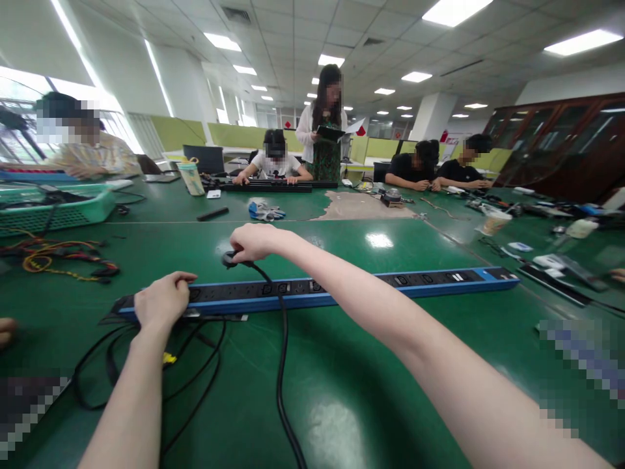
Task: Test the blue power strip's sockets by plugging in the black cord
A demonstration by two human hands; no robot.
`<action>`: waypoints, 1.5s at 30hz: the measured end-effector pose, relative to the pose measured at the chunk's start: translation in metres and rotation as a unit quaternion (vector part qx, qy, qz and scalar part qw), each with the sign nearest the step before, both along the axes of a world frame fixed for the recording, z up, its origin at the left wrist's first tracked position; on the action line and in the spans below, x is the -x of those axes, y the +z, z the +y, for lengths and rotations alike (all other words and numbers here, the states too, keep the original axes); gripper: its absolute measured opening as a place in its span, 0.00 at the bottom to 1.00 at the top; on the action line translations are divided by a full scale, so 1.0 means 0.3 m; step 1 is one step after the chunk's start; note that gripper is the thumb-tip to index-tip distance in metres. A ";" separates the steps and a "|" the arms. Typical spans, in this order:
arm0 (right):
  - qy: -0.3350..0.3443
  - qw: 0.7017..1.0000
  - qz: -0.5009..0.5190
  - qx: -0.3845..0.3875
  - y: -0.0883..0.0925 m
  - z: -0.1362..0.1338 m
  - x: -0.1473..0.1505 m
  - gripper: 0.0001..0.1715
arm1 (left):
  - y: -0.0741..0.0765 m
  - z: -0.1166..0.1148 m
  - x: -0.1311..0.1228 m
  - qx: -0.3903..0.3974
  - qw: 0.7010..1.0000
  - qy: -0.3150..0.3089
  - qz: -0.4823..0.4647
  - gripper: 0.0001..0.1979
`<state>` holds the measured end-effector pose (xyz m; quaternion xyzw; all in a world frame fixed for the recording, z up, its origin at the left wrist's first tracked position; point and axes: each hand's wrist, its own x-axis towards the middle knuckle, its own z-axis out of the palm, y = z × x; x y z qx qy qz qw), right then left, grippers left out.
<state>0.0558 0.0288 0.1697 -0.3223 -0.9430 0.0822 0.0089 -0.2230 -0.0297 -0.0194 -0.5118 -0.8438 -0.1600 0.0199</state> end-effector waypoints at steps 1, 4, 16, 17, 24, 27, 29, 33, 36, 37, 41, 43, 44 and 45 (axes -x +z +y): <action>0.027 0.999 -0.015 -0.041 -0.003 0.003 -0.001 0.15 | -0.001 0.000 0.001 0.000 1.000 0.000 0.002 0.23; 0.098 0.985 -0.064 -0.128 -0.028 -0.013 0.012 0.13 | -0.007 0.002 0.004 -0.001 1.000 0.000 0.006 0.23; 0.185 0.911 0.001 -0.367 -0.021 -0.020 0.107 0.17 | -0.013 0.004 -0.002 -0.020 1.000 0.011 0.011 0.22; 0.181 0.907 0.007 -0.379 -0.002 -0.010 0.108 0.18 | -0.014 0.004 -0.001 -0.021 1.000 0.010 0.011 0.22; 0.285 0.904 -0.086 -0.306 -0.075 -0.041 0.104 0.12 | -0.007 0.003 -0.006 -0.024 1.000 0.011 0.014 0.21; 0.301 0.905 -0.079 -0.290 -0.149 -0.047 0.105 0.11 | -0.009 0.003 -0.004 -0.022 1.000 0.008 0.017 0.22; 0.313 0.905 -0.069 -0.279 -0.177 -0.043 0.104 0.10 | -0.011 0.003 -0.002 -0.019 1.000 0.008 0.018 0.23; 0.331 0.908 -0.064 -0.250 -0.182 -0.041 0.098 0.10 | -0.012 0.005 -0.002 -0.015 1.000 0.009 0.019 0.23; 0.340 0.907 -0.058 -0.241 -0.171 -0.050 0.093 0.10 | -0.013 0.007 -0.002 -0.014 1.000 0.009 0.022 0.23; 0.344 0.906 -0.055 -0.241 -0.169 -0.053 0.093 0.10 | -0.014 0.008 -0.002 -0.013 1.000 0.010 0.024 0.23; 0.358 0.896 -0.068 -0.255 -0.167 -0.059 0.100 0.10 | -0.015 0.008 -0.001 -0.010 1.000 0.014 0.026 0.23; 0.360 0.891 -0.082 -0.262 -0.167 -0.059 0.105 0.11 | -0.015 0.008 -0.001 -0.010 1.000 0.015 0.026 0.23; 0.362 0.890 -0.087 -0.264 -0.166 -0.058 0.106 0.11 | -0.015 0.008 -0.001 -0.010 1.000 0.015 0.025 0.23; 0.362 0.889 -0.088 -0.265 -0.165 -0.058 0.107 0.11 | -0.015 0.008 0.000 -0.010 1.000 0.014 0.025 0.23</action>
